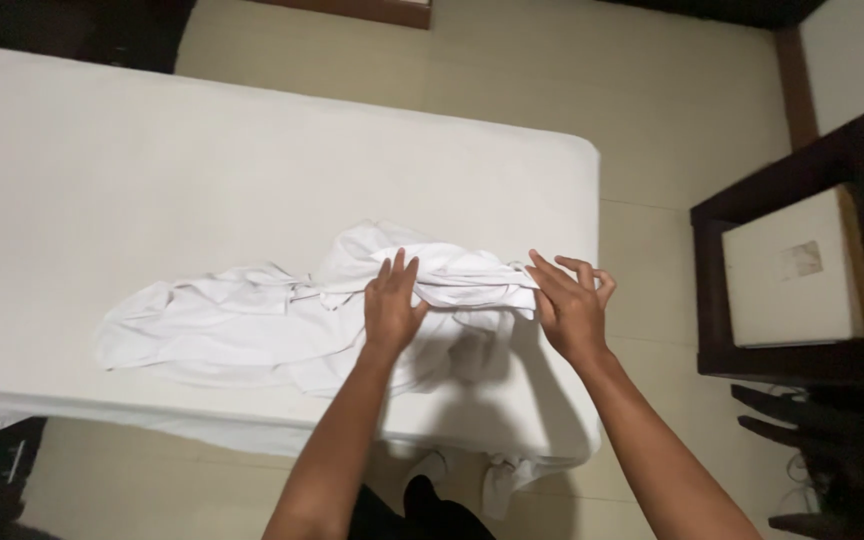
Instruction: The person folds a white bed sheet on a mattress. They smooth the fabric, fold it in half lengthwise, and then fold it into a compact rectangular shape.
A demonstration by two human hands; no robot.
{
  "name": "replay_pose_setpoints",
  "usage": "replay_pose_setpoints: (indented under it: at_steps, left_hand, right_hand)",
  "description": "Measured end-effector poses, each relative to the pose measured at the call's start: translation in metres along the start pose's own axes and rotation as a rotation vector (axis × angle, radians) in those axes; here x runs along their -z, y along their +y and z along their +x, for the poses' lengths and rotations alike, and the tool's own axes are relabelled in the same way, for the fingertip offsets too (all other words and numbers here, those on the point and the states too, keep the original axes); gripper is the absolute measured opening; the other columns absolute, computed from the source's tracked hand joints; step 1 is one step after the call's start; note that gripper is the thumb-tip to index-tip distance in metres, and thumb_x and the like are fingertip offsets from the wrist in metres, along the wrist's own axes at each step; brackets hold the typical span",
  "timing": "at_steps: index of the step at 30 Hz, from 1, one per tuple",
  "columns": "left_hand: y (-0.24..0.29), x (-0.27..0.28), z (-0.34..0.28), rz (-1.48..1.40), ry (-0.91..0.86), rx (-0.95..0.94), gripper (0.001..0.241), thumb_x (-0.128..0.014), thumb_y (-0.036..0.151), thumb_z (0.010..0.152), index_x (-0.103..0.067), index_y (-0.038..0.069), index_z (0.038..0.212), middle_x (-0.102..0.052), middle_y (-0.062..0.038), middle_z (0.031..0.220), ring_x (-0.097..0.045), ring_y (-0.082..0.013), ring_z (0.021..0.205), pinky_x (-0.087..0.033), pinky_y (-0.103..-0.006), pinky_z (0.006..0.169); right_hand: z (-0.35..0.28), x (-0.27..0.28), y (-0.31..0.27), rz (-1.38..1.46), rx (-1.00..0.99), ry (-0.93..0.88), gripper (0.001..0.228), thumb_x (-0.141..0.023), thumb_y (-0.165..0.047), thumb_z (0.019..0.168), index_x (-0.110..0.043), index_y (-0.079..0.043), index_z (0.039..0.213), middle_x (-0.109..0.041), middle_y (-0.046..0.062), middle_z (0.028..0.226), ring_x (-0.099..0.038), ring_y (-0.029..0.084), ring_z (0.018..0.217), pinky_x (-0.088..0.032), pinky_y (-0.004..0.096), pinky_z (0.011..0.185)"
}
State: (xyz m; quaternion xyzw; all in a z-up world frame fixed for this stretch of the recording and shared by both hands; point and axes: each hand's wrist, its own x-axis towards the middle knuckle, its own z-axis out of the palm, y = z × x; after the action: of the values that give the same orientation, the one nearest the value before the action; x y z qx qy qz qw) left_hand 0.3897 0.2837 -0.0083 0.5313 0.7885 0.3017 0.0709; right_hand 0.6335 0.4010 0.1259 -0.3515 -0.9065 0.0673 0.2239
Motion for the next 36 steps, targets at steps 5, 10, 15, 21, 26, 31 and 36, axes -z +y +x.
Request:
replay_pose_setpoints:
  at_steps: [5,10,15,21,26,31,36]
  left_hand:
    - [0.011,-0.018,0.017,0.067,-0.079,0.007,0.065,-0.077,0.018,0.082,-0.056,0.011,0.143,-0.047,-0.012,0.155,-0.044,-0.0368,0.140,-0.034,-0.0526,0.108]
    - [0.006,-0.047,0.024,0.141,-0.120,0.010,0.033,-0.072,0.014,0.089,-0.070,0.013,0.121,-0.065,-0.004,0.143,-0.050,-0.0307,0.138,-0.036,-0.0484,0.111]
    - [0.038,-0.031,0.030,0.033,-0.078,-0.122,0.035,-0.066,0.006,0.081,-0.071,0.005,0.116,-0.074,-0.015,0.094,-0.064,-0.0321,0.100,-0.044,-0.0475,0.092]
    - [0.101,-0.038,0.016,-0.123,-0.015,-0.349,0.026,-0.067,0.006,0.078,-0.069,0.005,0.103,-0.075,-0.011,0.099,-0.064,-0.0320,0.087,-0.044,-0.0478,0.079]
    - [0.128,-0.019,0.004,-0.157,-0.050,-0.344,0.031,-0.071,0.003,0.079,-0.069,0.004,0.111,-0.075,-0.007,0.104,-0.064,-0.0297,0.086,-0.044,-0.0437,0.077]
    - [0.103,-0.021,0.006,-0.131,0.070,-0.406,0.035,-0.072,0.008,0.079,-0.068,0.002,0.113,-0.074,-0.013,0.120,-0.065,-0.0293,0.090,-0.045,-0.0452,0.076]
    - [0.030,-0.050,0.004,0.112,0.007,-0.119,0.029,-0.069,0.011,0.086,-0.071,0.005,0.115,-0.076,-0.014,0.104,-0.066,-0.0313,0.094,-0.046,-0.0486,0.081]
  right_hand:
    - [-0.011,0.016,0.028,-0.010,-0.043,0.027,0.032,-0.074,-0.011,0.089,-0.077,-0.021,0.119,-0.070,-0.005,0.136,-0.058,0.022,0.123,-0.025,0.047,0.109]
    - [-0.025,0.015,0.046,-0.014,-0.076,0.050,0.031,-0.072,-0.011,0.090,-0.077,-0.020,0.119,-0.070,-0.005,0.136,-0.058,0.021,0.123,-0.026,0.045,0.108]
    - [-0.028,-0.002,0.060,-0.066,-0.185,-0.161,0.057,-0.077,-0.014,0.077,-0.070,-0.016,0.134,-0.047,0.010,0.162,-0.049,0.028,0.132,-0.029,0.045,0.112]
    - [-0.013,-0.007,0.013,0.145,-0.003,-0.179,0.087,-0.091,-0.039,0.061,-0.060,-0.009,0.136,-0.039,0.020,0.155,-0.045,0.035,0.126,-0.029,0.052,0.099]
    - [-0.025,-0.045,0.022,-0.080,0.008,-0.168,0.055,-0.082,-0.022,0.074,-0.070,-0.015,0.128,-0.054,0.007,0.152,-0.053,0.028,0.127,-0.031,0.051,0.104]
    - [-0.028,-0.047,0.043,-0.079,0.043,-0.063,0.038,-0.073,-0.009,0.082,-0.075,-0.018,0.119,-0.066,0.002,0.143,-0.056,0.025,0.127,-0.028,0.050,0.106]
    - [-0.015,-0.015,0.060,-0.069,-0.099,-0.062,0.049,-0.067,-0.003,0.079,-0.075,-0.020,0.124,-0.065,0.002,0.143,-0.052,0.027,0.127,-0.023,0.053,0.110]
